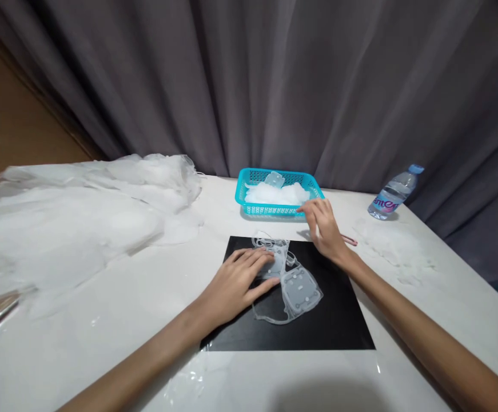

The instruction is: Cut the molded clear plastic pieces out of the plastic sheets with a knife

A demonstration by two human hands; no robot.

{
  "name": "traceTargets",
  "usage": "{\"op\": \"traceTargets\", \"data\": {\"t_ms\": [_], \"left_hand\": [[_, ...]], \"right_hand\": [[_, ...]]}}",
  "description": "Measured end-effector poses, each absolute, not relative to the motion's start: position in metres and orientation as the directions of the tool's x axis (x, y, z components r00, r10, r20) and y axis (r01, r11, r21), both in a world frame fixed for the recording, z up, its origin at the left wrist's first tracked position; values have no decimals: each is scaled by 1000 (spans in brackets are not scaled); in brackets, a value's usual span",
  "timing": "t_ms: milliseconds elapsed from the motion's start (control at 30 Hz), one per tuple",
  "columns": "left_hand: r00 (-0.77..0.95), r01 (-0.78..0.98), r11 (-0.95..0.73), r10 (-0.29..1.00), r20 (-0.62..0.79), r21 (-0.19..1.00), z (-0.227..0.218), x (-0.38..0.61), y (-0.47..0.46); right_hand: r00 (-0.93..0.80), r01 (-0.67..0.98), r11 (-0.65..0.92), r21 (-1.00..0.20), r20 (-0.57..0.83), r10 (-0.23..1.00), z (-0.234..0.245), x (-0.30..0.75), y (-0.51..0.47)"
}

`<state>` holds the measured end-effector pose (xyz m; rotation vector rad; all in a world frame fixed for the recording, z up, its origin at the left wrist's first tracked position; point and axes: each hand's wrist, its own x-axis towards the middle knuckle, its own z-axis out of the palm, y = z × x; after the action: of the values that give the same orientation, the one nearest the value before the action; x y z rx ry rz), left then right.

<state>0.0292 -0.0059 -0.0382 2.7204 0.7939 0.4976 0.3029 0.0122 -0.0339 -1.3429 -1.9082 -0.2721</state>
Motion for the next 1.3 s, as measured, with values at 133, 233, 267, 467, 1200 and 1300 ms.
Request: {"op": "traceTargets", "data": {"t_ms": [133, 233, 267, 467, 1200, 1300], "left_hand": [[720, 548, -791, 612, 327, 273, -50, 41, -15], [707, 571, -785, 618, 343, 240, -57, 44, -19], [703, 579, -781, 624, 341, 235, -58, 44, -20], [739, 549, -785, 617, 272, 287, -49, 35, -18], [875, 363, -852, 451, 176, 378, -42, 18, 32], [878, 351, -846, 446, 173, 400, -45, 18, 34]], "right_hand": [[-314, 849, 506, -151, 626, 714, -54, 282, -51], [-494, 848, 522, 87, 485, 722, -55, 274, -72], [-530, 840, 524, 143, 428, 732, -54, 273, -75], [-467, 883, 452, 129, 346, 814, -39, 279, -83], [-215, 208, 129, -969, 84, 973, -52, 260, -54], [-207, 213, 115, -970, 70, 976, -54, 263, -54]]}}
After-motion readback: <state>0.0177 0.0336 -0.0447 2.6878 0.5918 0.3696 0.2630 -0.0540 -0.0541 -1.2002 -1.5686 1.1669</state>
